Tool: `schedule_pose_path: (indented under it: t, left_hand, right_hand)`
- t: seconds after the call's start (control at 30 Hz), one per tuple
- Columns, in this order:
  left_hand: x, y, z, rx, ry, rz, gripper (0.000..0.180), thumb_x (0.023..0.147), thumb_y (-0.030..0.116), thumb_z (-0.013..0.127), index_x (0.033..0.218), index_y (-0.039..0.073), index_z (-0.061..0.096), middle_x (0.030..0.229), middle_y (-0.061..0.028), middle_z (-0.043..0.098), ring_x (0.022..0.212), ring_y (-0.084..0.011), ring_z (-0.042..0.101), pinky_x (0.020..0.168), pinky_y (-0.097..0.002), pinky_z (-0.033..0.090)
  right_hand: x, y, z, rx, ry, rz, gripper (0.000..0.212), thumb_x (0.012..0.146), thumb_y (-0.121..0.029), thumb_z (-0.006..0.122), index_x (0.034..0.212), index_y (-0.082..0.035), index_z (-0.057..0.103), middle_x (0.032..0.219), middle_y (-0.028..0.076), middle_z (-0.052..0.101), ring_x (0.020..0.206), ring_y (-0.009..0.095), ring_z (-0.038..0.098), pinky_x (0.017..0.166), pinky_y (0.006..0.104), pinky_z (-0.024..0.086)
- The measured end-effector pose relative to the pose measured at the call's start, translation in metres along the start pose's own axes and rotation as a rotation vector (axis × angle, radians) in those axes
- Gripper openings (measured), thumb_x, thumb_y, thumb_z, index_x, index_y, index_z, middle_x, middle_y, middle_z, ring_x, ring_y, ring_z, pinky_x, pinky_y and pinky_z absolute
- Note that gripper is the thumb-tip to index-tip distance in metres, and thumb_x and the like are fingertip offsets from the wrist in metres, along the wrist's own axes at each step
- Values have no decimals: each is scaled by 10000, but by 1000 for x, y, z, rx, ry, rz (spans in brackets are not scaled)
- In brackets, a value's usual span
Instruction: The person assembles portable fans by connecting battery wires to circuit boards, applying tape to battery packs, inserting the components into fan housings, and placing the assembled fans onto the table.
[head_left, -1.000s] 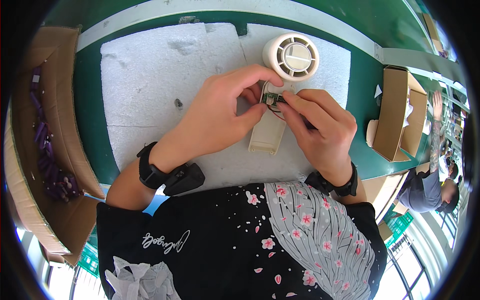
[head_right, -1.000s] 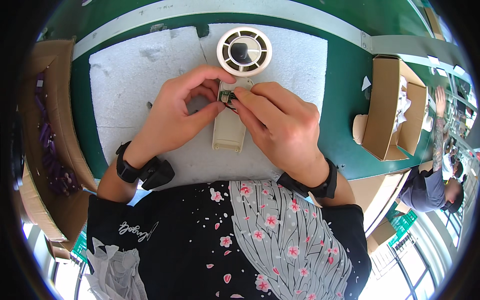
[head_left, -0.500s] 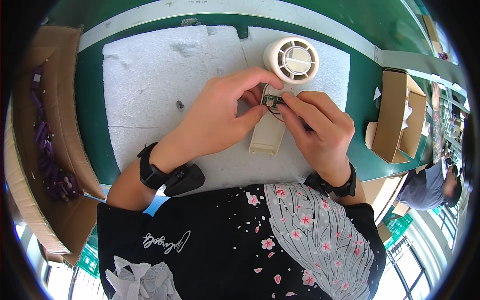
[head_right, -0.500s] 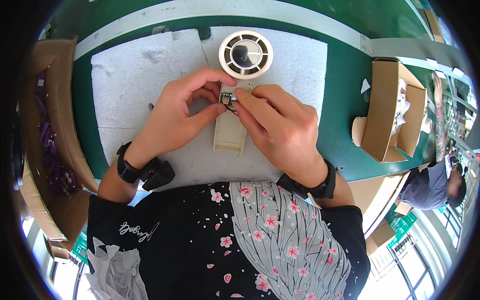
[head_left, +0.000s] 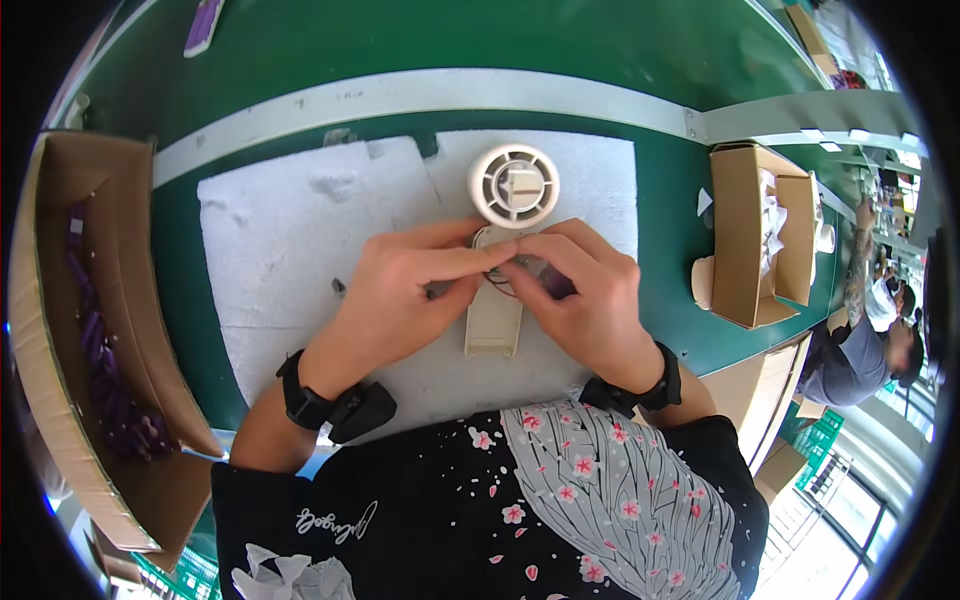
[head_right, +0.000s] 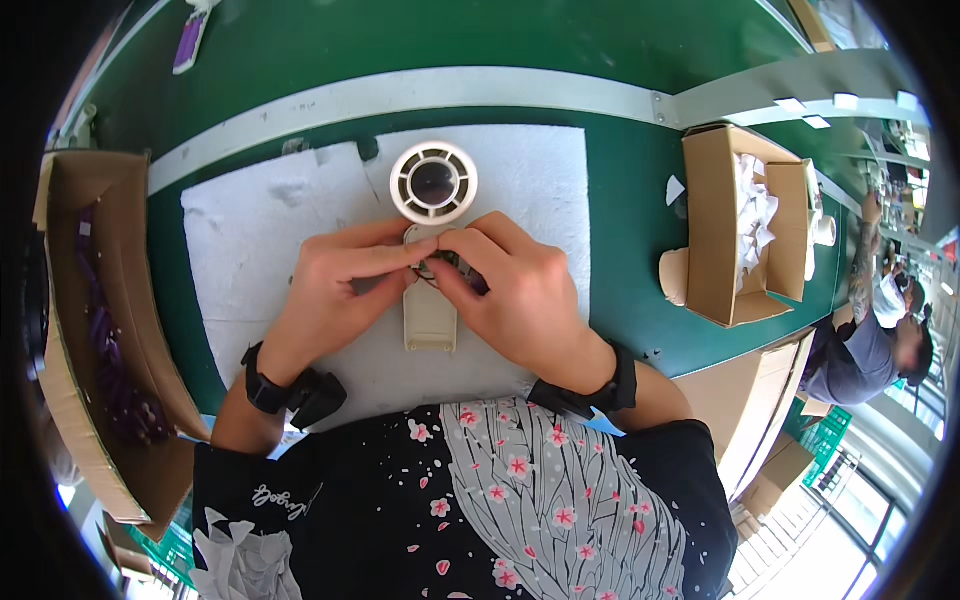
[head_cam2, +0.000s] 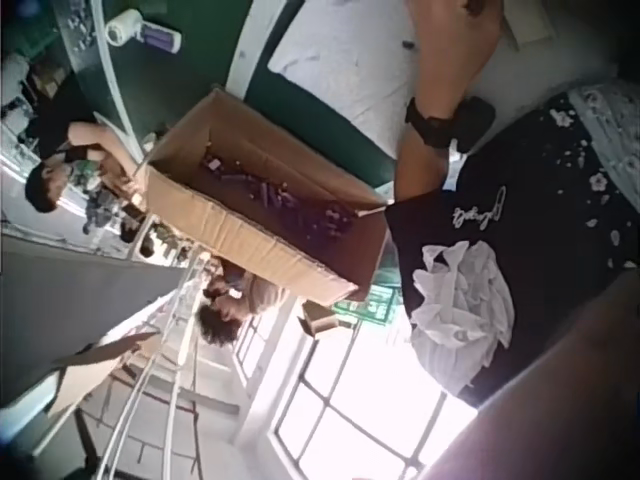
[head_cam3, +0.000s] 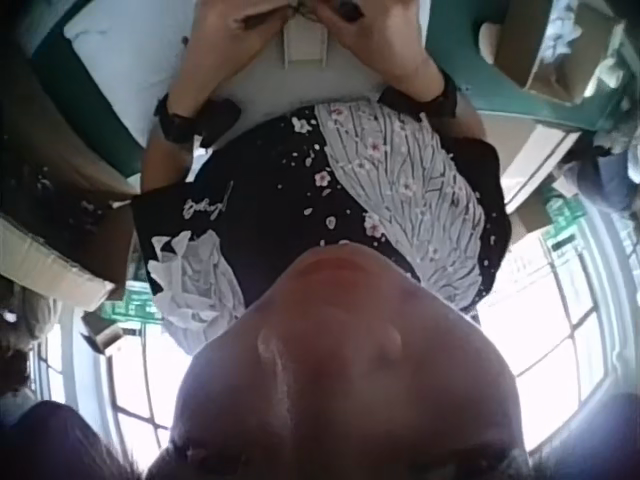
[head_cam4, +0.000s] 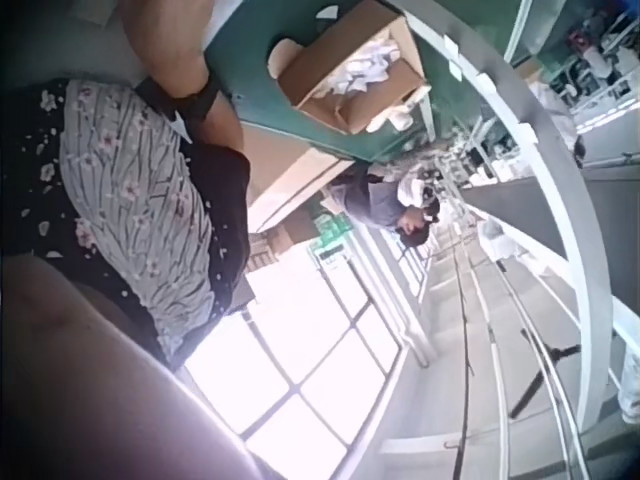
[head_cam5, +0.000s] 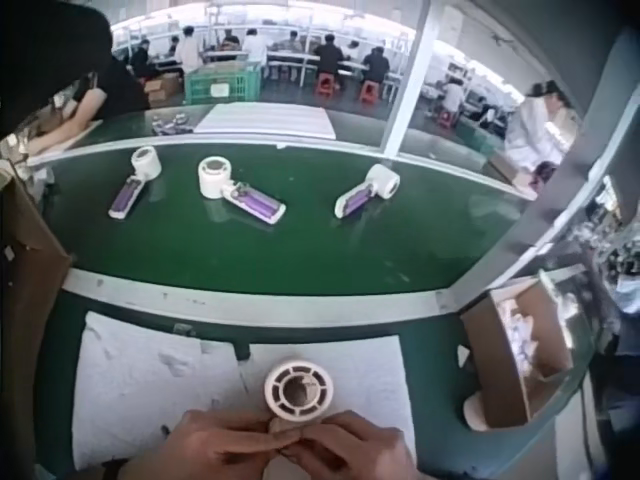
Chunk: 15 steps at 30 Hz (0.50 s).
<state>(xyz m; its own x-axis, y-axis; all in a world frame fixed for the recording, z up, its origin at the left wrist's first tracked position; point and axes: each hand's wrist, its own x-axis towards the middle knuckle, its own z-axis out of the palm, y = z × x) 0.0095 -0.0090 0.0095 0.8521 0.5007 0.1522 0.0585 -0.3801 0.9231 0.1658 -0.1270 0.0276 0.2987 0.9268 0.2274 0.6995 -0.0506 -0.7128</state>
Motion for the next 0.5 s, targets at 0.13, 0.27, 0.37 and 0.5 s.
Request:
schedule_pose_path:
  t: [0.13,0.27,0.37,0.5]
  left_hand:
    - [0,3,0,51,-15,24,372,742,-73,639,1058,103,724,1016,-134,677,771,-273,669,650,-315,531]
    - [1,2,0,57,-46,-11,361,738,-67,644,1044,105,729,1071,-144,664,822,-280,675,684,-325,541]
    - [0,1,-2,86,-44,-16,355,738,-63,643,1038,105,731,1109,-153,652,855,-284,677,713,-330,546]
    - [-3,1,-3,23,-36,-35,369,729,-103,629,1044,65,721,1103,-149,643,904,-237,667,774,-296,539]
  right_hand:
    - [-2,4,0,40,-41,43,166,755,-21,762,875,-18,646,787,66,636,522,131,600,478,259,458]
    - [3,5,-8,97,-206,133,248,760,-40,765,949,-22,605,762,57,614,541,132,604,497,263,457]
    - [12,1,-21,209,-479,338,366,754,-53,775,1057,-33,571,774,49,596,610,125,621,542,259,466]
    - [12,4,-39,382,-690,290,589,753,-40,768,1257,-58,463,848,58,578,771,128,636,632,259,478]
